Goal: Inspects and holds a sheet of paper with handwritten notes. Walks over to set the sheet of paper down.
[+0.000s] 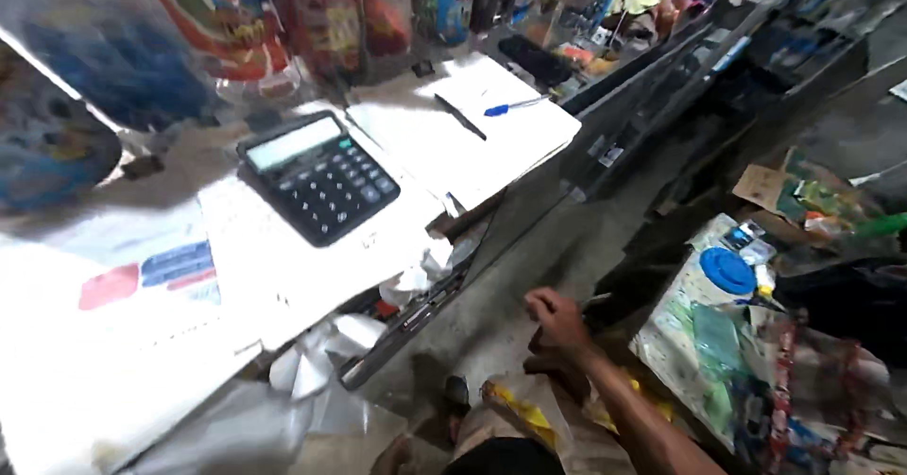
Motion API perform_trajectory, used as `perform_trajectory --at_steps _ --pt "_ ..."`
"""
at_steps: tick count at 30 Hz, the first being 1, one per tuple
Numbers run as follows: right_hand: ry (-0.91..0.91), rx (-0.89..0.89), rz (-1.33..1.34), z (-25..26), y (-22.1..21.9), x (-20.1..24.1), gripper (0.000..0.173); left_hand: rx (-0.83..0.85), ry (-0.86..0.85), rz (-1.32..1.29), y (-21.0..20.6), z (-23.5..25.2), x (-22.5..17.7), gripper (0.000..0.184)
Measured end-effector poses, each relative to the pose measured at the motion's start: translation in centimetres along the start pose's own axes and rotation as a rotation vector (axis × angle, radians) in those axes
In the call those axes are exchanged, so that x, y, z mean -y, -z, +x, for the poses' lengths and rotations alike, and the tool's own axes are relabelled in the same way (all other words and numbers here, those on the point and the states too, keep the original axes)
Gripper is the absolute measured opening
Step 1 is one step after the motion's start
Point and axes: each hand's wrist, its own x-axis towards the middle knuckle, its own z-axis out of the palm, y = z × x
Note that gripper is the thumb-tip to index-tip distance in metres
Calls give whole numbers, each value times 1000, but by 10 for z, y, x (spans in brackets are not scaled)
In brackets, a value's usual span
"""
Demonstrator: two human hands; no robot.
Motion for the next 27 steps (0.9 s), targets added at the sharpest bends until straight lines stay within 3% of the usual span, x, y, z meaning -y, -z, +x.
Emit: perform_trajectory --at_steps 3,6,13,15,21,24,27 --pt "448 -209 -161 71 47 51 24 15 -393 79 6 47 -93 40" --pt "663 -243 -421 127 78 102 25 7 -657 199 25 84 -153 38" --pt "696 -84 -674 237 97 148 28 -42 -1077 446 41 150 -250 29" --pt "717 -16 -767 270 102 148 29 -89 -1091 465 39 164 -272 29" --pt "822 234 -795 329 116 134 25 -250 -888 635 15 220 -323 30" --pt "969 270 -688 343 123 126 28 -317 -777 757 2 254 -348 31" --pt "990 235 -648 369 136 133 24 -311 -755 899 -11 292 -369 32"
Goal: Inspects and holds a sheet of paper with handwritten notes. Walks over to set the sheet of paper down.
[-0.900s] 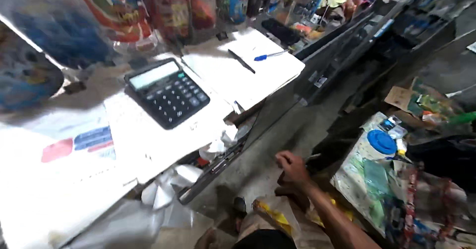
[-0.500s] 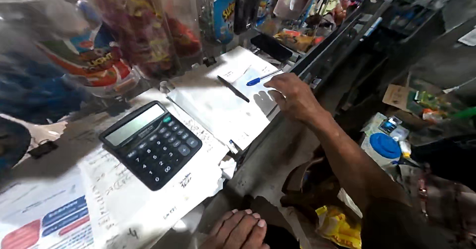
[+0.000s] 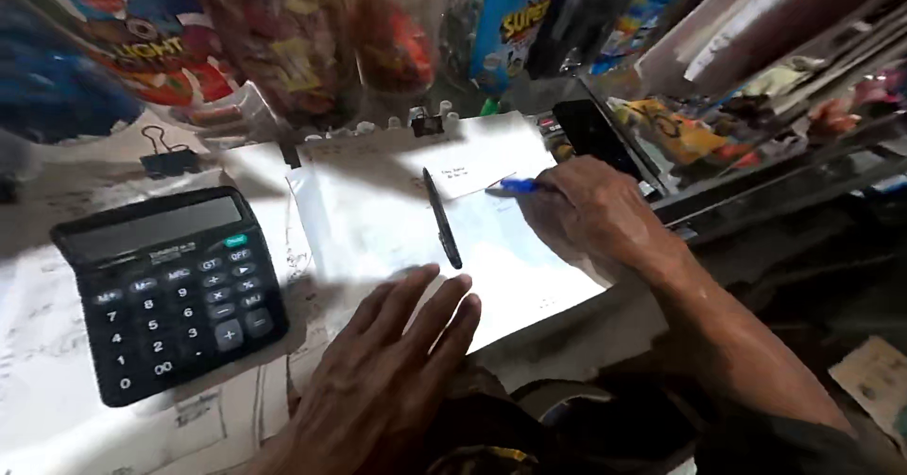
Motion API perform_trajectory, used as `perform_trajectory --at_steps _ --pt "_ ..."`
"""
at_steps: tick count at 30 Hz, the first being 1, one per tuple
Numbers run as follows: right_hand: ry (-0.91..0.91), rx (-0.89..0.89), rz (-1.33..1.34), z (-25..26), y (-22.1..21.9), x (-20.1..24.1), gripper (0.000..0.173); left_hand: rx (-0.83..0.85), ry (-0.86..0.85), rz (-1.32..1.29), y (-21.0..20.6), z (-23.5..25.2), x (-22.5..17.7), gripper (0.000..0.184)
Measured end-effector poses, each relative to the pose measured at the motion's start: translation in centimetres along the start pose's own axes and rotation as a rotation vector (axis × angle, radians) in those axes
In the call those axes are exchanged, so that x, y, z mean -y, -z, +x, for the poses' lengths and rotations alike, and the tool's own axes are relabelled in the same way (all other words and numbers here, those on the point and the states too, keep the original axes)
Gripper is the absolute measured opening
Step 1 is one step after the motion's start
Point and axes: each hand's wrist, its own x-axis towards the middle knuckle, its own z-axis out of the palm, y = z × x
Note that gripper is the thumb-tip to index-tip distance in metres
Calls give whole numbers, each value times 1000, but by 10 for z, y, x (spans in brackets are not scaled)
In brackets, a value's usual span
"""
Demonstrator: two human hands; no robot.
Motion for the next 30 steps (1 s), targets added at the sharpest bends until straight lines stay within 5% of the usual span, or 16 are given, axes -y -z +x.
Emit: perform_trajectory --at_steps 8,14,21,30 --pt "-66 29 -91 60 -18 -42 23 250 14 130 -28 41 20 42" --pt "230 116 46 48 -18 -10 34 240 97 152 -16 20 34 48" --pt "169 319 202 55 -12 1 24 232 218 281 1 -1 54 55" --pt "170 -103 546 30 35 -10 12 -208 366 179 18 2 56 65"
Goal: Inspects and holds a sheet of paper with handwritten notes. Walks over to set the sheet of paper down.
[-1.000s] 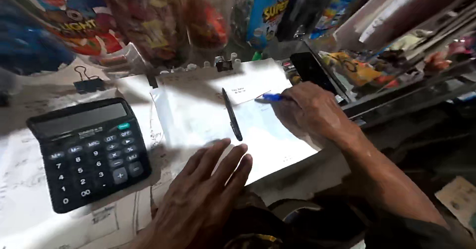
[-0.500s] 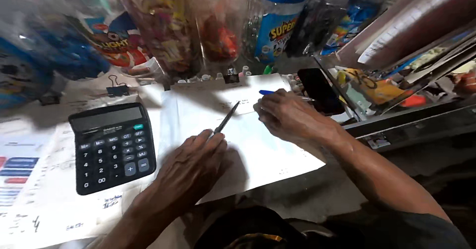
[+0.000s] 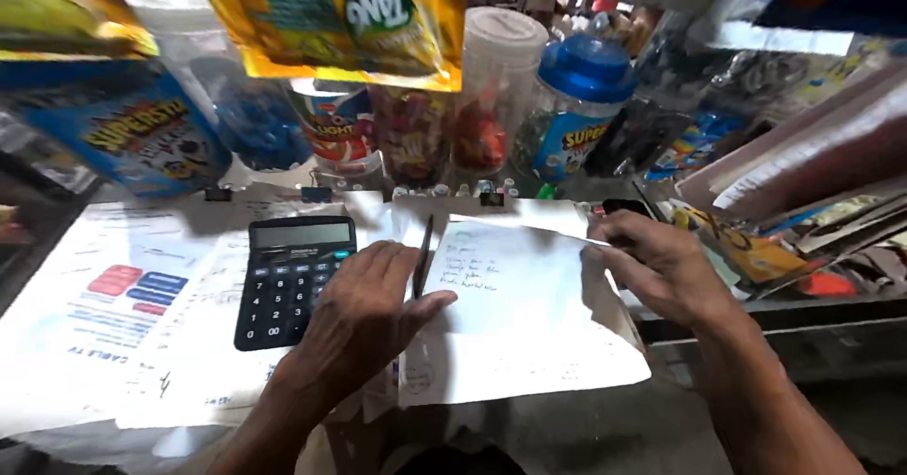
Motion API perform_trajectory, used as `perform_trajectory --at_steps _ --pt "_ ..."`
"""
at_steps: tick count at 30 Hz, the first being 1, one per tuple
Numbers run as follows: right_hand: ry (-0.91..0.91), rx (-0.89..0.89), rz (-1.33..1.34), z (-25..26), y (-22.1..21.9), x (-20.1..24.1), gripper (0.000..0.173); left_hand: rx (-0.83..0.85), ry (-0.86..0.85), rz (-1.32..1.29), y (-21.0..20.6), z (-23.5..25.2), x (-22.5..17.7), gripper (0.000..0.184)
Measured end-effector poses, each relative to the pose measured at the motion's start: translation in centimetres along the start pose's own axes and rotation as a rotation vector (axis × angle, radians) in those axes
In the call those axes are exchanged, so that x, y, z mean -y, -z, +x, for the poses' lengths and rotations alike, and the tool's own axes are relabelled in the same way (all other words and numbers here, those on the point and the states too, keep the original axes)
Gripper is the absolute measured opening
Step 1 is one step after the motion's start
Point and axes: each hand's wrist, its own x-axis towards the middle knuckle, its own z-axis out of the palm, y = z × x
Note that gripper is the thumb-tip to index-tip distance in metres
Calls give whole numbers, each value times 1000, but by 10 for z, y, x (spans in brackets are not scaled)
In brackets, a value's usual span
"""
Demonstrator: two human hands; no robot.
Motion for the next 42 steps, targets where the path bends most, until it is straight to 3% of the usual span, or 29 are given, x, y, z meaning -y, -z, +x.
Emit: perform_trajectory --at_steps 5,8,10,15,19,21,25,27,30,34,36,40,42 --pt "207 -189 88 -21 -3 13 11 -233 -19 -201 0 6 -15 37" --pt "264 -94 258 -35 4 24 20 -278 -88 -290 5 4 -13 28" --pt "284 26 425 -39 12 28 37 -272 -166 -410 10 2 -7 24" --pt "94 54 322 -18 3 24 54 -293 -303 -681 19 -3 -5 26" --pt "-106 181 376 0 -28 29 69 -378 -353 -687 16 -5 -7 25" --pt "-93 134 439 6 -40 26 67 -412 -346 -667 14 -7 -3 28" --pt "-60 -13 531 16 -40 21 44 -363 -228 -846 14 -9 1 40" --pt "-44 -18 562 20 -36 20 37 -321 -188 -972 15 -6 -2 45" --pt "-22 22 523 23 -32 19 32 -401 -126 -1076 13 -6 -12 44" --pt "-27 150 483 27 -30 19 38 -428 -154 -861 10 -5 -11 40" --pt "-25 159 527 30 -34 18 31 -397 -181 -733 8 -3 -10 39" --pt "42 8 589 33 -34 12 13 -353 -159 -495 7 -3 -7 42" --pt "104 -126 541 33 -23 17 10 -426 -40 -250 3 -6 -8 30"
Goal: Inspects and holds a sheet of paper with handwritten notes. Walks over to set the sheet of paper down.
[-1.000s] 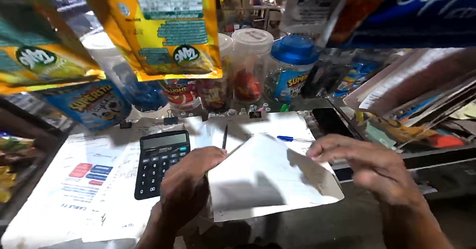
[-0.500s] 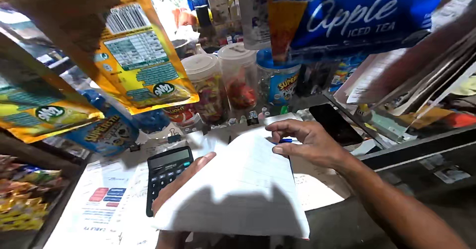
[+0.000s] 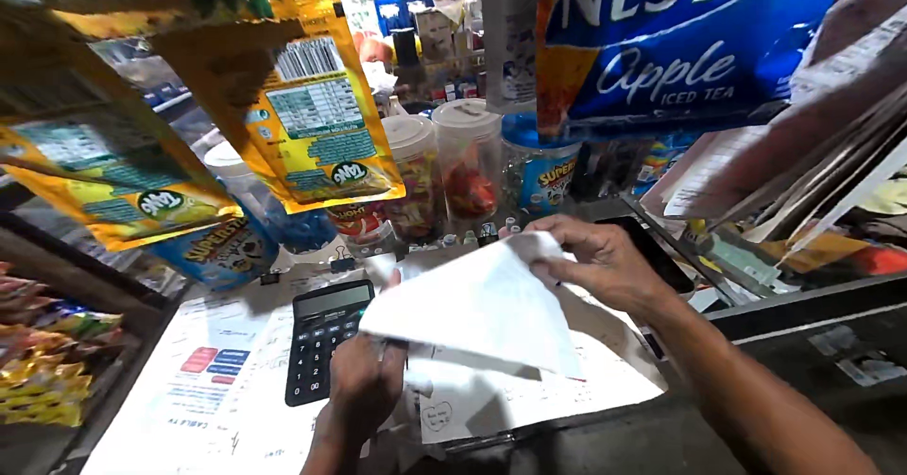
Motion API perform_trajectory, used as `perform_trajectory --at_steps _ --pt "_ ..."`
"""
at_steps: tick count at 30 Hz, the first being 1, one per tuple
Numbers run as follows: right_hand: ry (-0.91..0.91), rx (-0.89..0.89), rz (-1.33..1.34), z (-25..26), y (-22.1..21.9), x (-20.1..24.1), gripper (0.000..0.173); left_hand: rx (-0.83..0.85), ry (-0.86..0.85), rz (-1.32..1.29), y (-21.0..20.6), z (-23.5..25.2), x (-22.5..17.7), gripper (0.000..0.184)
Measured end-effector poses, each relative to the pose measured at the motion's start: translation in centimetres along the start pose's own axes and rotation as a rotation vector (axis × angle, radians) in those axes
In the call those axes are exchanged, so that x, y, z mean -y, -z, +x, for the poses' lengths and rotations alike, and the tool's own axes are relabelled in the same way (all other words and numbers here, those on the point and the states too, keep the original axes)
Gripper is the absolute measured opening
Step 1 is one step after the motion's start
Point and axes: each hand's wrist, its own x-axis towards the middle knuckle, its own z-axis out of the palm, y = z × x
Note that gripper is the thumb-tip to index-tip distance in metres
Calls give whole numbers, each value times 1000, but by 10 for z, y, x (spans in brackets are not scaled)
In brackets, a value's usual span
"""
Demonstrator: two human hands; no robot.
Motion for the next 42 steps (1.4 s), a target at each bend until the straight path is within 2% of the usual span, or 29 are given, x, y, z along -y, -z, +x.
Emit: perform_trajectory --at_steps 2,5,7,10,14,16,18,20,22,23,25,27,29,32,34,37,42 --pt "106 -117 -107 2 8 16 14 56 114 66 0 -1 0 31" --pt "369 -232 -347 -2 19 39 20 173 261 -70 2 1 2 44" --pt "518 -273 -488 -14 21 51 21 220 328 -144 3 3 1 45" --pt "584 -203 -605 -44 10 71 17 237 409 -200 2 5 0 41" --pt "654 24 -690 -74 -19 86 13 171 322 -342 6 1 1 26" --pt "618 177 -711 -79 -30 85 19 96 333 -495 3 -3 15 27" --pt "537 265 -668 -78 -28 75 47 142 479 -459 17 17 -17 30" --pt "470 145 -627 -72 -19 67 55 157 330 -463 17 16 -23 33" --pt "379 -55 -680 -62 -6 64 49 152 244 -511 11 7 -14 36" --pt "333 -123 -711 -55 -1 61 49 139 268 -518 11 6 -16 34" --pt "216 -169 -679 -44 7 51 61 97 365 -516 14 7 -26 24" --pt "45 -171 -466 -41 9 39 68 57 428 -513 17 9 -33 20" --pt "-86 -214 -223 -42 3 34 60 32 410 -557 17 8 -34 18" --pt "-100 -273 -30 -46 -7 32 42 122 234 -635 11 -2 -15 27" --pt "-55 -303 9 -49 -10 27 33 152 197 -592 9 -7 -7 32" --pt "-14 -338 1 -52 -10 20 30 155 231 -553 9 -8 -3 30" --pt "16 -375 -24 -54 -11 8 30 57 260 -699 6 -9 4 32"
